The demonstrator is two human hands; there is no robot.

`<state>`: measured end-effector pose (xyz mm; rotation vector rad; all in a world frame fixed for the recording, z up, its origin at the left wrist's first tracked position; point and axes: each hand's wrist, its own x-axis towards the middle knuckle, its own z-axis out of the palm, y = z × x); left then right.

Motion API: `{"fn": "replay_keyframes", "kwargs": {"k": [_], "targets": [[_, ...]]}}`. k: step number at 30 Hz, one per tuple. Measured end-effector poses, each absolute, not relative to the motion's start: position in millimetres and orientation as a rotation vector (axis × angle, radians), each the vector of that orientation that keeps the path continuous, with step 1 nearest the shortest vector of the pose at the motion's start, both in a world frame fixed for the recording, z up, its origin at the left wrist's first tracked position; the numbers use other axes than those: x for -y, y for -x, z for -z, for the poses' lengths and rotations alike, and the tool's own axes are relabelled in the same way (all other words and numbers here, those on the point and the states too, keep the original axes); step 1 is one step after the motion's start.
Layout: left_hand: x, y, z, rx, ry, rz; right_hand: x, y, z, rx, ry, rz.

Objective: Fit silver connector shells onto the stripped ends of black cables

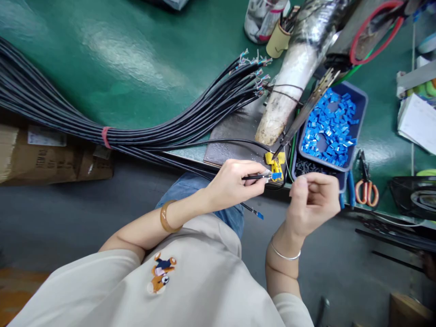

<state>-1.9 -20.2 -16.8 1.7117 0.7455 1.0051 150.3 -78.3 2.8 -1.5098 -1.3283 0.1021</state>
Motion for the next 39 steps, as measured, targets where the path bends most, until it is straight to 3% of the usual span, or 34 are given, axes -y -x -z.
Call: {"fn": "replay_keyframes", "kwargs": {"k": [10,39], "targets": [[8.0,-0.3,12.2,-0.728,-1.321,-0.827,74.6,-144.3,13.0,1.555,1.411,0.138],[-2.2,-4.4,6.1,-0.720,-1.184,-0.699,70.8,-141.6,8.8,1.618,1.386,0.069]]}}
